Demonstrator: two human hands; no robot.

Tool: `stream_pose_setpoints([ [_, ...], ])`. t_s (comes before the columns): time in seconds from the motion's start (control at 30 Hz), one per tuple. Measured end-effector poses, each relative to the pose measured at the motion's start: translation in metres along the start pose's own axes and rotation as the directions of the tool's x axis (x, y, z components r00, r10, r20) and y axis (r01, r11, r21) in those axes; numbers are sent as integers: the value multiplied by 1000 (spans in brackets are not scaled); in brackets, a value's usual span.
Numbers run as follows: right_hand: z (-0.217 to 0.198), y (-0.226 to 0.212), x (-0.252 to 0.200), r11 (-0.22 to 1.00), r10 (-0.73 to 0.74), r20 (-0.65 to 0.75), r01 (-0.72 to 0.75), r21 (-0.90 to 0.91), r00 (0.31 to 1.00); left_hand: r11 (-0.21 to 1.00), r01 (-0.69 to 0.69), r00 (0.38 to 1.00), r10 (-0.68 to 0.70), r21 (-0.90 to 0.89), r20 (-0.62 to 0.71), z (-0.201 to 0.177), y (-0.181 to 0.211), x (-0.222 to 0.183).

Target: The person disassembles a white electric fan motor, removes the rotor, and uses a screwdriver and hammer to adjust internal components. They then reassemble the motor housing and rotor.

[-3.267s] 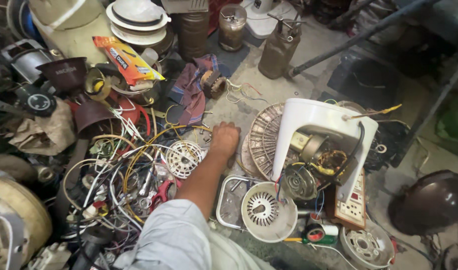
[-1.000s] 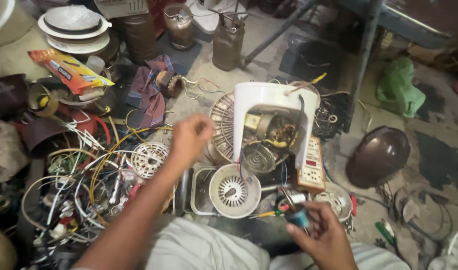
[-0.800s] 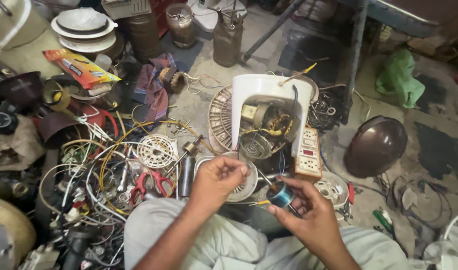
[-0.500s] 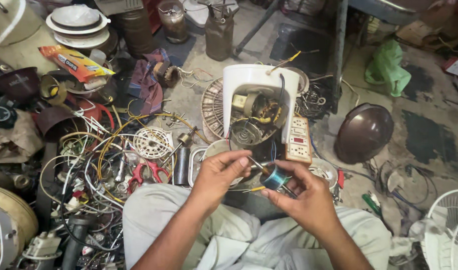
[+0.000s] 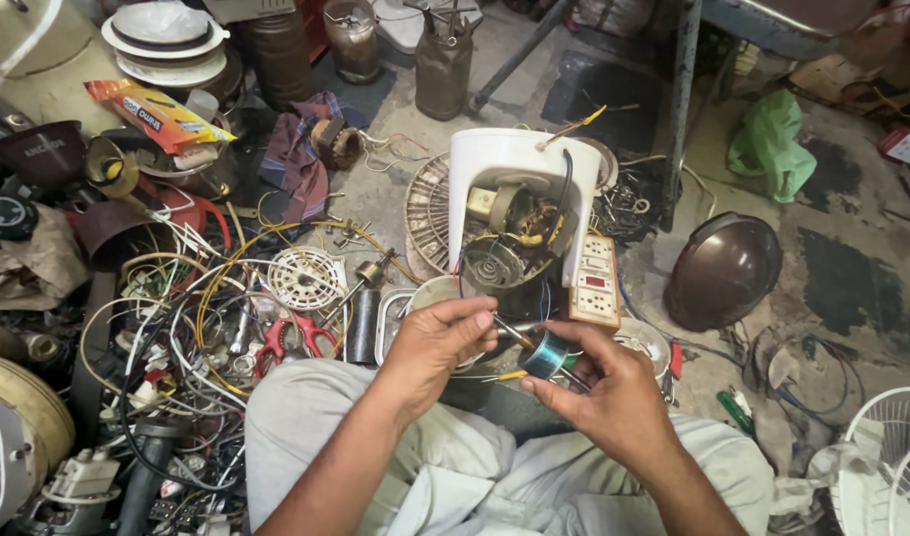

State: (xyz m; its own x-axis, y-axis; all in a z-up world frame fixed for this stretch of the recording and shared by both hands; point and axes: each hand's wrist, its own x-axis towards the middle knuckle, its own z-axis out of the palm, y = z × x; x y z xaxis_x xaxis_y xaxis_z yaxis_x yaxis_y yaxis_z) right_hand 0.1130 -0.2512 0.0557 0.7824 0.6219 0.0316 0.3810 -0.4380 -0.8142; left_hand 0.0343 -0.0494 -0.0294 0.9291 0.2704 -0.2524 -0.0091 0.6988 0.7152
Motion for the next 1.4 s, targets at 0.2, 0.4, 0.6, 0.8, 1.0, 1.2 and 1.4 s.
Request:
stream_pose_setpoints([
  [0.2,0,0,2,995,-40,6,41,-94,999,995,53,998,-56,88,29,-3,-14,5],
  [0.4,-2,20,4,993,28,8,-27,-112,1000,992,45,990,-59,116,125,3,-29,14],
  [0.6,1,72,-1,831,130,267,-252,497,955,954,-65,965,-14,293,263,2,-26,15],
  [0.8,-13,90,-7,567,239,497,-535,626,834,976,-48,949,-22,213,315,10,-44,12],
  [1.0,-11,82,-11,858,185,252,-281,429,950,955,-106,954,18,278,299,18,-57,10],
  [1.2,-22,79,-15,796,119,257,-247,553,959,960,-117,929,16,255,369,34,-43,4],
  [1.4,-26,74,-12,836,64,172,-147,529,983,981,-68,956,13,180,294,41,-41,-2],
])
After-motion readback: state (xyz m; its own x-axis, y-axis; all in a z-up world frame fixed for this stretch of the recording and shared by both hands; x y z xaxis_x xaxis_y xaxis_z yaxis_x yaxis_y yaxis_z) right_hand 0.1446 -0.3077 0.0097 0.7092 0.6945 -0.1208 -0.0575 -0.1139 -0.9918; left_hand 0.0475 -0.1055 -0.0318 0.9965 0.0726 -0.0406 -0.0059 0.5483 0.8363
